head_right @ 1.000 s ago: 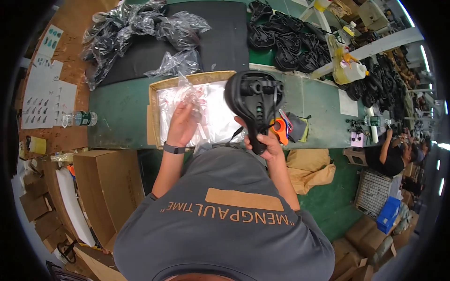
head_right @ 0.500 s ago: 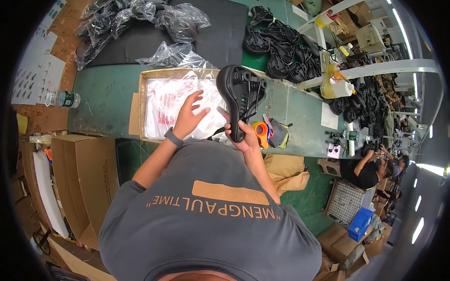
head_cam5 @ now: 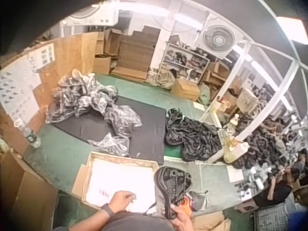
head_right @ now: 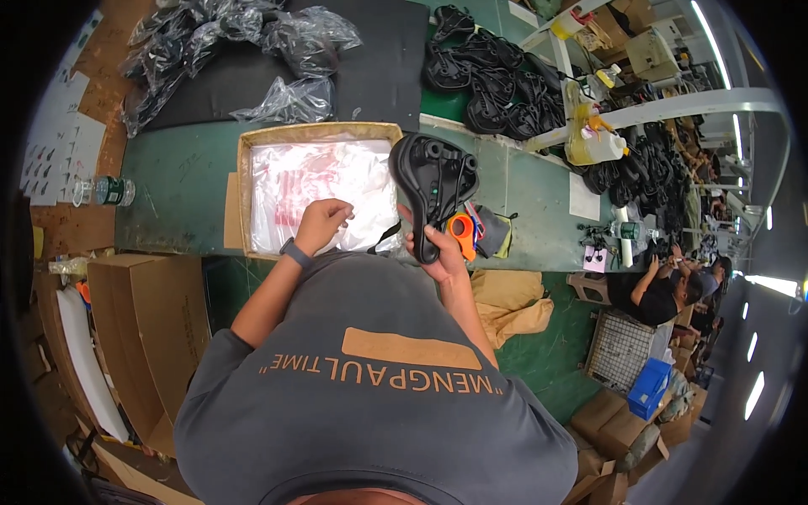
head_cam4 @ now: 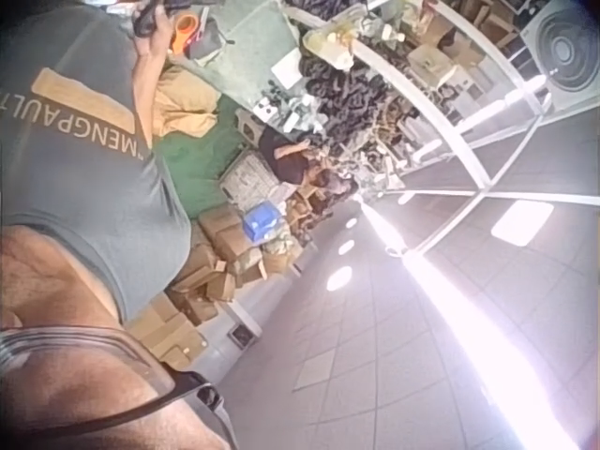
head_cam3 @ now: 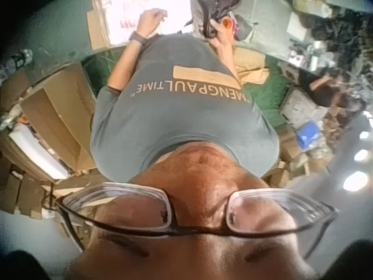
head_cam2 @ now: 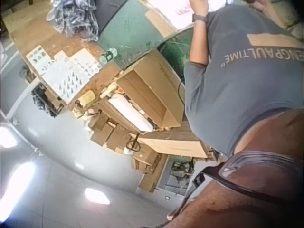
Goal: Assemble a cardboard box and pack bicycle seats into individual plastic bags.
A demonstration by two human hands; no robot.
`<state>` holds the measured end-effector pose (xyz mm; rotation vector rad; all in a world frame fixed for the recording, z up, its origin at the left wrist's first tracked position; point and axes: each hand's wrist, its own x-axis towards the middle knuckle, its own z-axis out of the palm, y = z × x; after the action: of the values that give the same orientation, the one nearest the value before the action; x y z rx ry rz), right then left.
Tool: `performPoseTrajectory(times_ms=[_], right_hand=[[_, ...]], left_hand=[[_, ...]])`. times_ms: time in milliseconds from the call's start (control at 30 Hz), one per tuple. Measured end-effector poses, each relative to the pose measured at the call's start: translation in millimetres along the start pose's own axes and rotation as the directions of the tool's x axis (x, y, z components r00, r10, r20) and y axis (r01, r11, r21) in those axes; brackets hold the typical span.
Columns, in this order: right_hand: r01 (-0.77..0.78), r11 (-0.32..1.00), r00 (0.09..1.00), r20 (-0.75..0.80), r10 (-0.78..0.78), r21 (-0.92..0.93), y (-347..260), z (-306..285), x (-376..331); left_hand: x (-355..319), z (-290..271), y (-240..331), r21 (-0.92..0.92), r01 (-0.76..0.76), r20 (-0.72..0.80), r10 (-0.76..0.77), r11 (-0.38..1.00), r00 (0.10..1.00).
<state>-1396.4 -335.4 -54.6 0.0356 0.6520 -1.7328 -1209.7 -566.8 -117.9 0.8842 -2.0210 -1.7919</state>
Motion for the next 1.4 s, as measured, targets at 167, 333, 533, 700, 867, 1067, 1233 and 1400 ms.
performPoseTrajectory(times_ms=[167, 333, 533, 700, 867, 1067, 1233, 1400], right_hand=[[-0.046, 0.985, 0.998, 0.025, 0.051, -0.164, -8, 33, -19], [-0.122, 0.950, 0.987, -0.135, 0.086, -0.288, -11, 30, 18], [-0.021, 0.993, 0.964, -0.265, -0.011, -0.116, -57, 6, 9], [0.187, 0.963, 0.982, 0.038, -0.183, -0.193, -103, 8, 9], [0.015, 0.204, 0.942, -0.055, -0.330, -0.979, -141, 30, 52], [-0.262, 0.898, 0.954, -0.234, 0.187, -0.353, -169, -2, 154], [0.034, 0.686, 0.887, -0.294, -0.356, -0.727, -280, -75, 265], [0.046, 0.784, 0.632, -0.590, -0.503, -0.619, -383, -213, 376]], left_hand=[[16, 18, 34, -0.259, 0.156, 0.135, -0.125, 0.953, 0.983], [18, 56, 43, -0.387, 0.289, 0.487, -0.072, 0.876, 0.870], [44, 7, 69, -0.862, 0.452, 0.417, -0.188, 0.229, 0.889], [116, -43, 116, -0.936, 0.348, 0.336, -0.159, 0.052, 0.928], [191, 11, 181, -0.540, 0.195, 0.097, -0.170, 0.818, 0.981], [233, 30, 274, -0.140, -0.520, 0.188, 0.538, 0.843, 0.822], [285, -127, 249, 0.174, -0.124, -0.638, 0.207, 0.977, 0.742], [262, -232, 256, 0.166, -0.387, -0.889, 0.307, 0.907, 0.340]])
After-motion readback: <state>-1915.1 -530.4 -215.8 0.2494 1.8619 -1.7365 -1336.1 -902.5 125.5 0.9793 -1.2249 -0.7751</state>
